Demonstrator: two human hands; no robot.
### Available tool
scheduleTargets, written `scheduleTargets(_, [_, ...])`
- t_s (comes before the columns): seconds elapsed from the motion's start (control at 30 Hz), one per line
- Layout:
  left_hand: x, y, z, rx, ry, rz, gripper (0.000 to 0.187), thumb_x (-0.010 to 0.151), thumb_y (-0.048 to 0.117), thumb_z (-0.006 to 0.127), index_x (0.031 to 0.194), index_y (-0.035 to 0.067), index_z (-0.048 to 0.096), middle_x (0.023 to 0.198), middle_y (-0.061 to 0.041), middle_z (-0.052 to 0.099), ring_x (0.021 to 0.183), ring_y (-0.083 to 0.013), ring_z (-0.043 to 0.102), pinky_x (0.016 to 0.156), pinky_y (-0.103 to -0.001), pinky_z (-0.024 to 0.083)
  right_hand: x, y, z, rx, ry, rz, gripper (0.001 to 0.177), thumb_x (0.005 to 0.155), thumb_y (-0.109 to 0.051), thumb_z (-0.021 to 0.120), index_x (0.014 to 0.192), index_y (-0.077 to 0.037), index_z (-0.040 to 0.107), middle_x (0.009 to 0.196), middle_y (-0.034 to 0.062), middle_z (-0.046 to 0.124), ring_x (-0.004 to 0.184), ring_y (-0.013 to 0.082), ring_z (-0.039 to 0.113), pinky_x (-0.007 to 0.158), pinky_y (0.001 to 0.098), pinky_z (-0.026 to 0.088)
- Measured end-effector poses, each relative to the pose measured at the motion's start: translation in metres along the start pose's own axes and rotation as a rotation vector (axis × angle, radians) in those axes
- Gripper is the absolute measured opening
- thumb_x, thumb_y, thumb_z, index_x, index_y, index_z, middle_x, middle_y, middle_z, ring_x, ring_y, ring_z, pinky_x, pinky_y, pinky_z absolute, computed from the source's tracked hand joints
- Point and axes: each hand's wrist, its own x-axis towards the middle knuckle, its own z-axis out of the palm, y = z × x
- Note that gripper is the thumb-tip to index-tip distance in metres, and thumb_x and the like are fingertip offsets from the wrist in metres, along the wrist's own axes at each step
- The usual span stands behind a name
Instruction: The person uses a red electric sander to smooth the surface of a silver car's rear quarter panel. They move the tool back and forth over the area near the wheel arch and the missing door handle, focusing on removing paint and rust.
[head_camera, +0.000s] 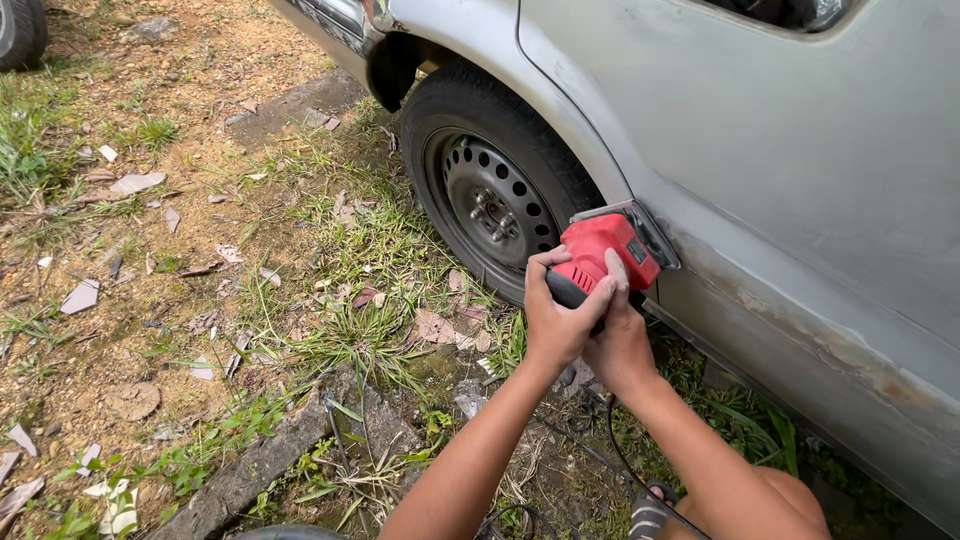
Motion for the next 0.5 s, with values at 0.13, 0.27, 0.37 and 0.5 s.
scheduleTargets(0.13, [0.037,0.022,-0.005,0.054,0.112,0.156,0.058,0.073,0.037,0.088,0.116,0.013,0.058,0.126,-0.016,0.066,0.123,-0.0398,0.062,0.102,-0.051,0.045,0.019,-0.047,-0.01,0.054,-0.022,-0.088,0.088,0.078,-0.013,0.069,0.155,-0.004,0.027,0.119,0.0326,0.067,0.113,0.0512,0.064,0.092,0.0641,0.053])
scheduleTargets(0.27, [0.05,0.017,-0.01,0.106,0.162,0.11,0.063,0.071,0.043,0.087,0.122,0.019,0.058,0.121,-0.012,0.07,0.114,-0.0372,0.068,0.093,-0.05,0.051,0.03,-0.034,0.01,0.152,-0.055,-0.134,0.104,0.078,-0.008,0.07,0.163,-0.014,0.011,0.131,0.0377,0.061,0.123,0.0537,0.058,0.103,0.0647,0.048])
scheduleTargets(0.37, [0.022,-0.039,-0.006,0.08,0.141,-0.001,0.062,0.07,0.036,0.088,0.12,0.015,0.058,0.116,-0.017,0.07,0.108,-0.0376,0.069,0.088,-0.048,0.051,0.014,0.016,0.03,0.071,-0.081,-0.055,0.109,0.071,-0.008,0.077,0.162,-0.019,0.017,0.117,0.0329,0.068,0.113,0.0515,0.065,0.095,0.0622,0.053])
scheduleTargets(0.5, [0.042,0.004,-0.007,0.095,0.167,0.073,0.059,0.072,0.036,0.086,0.119,0.013,0.058,0.115,-0.019,0.069,0.109,-0.0406,0.068,0.09,-0.048,0.05,0.03,-0.014,0.019,0.123,-0.056,-0.081,0.106,0.075,-0.008,0.074,0.163,-0.021,0.015,0.116,0.034,0.069,0.111,0.0529,0.065,0.093,0.0622,0.052])
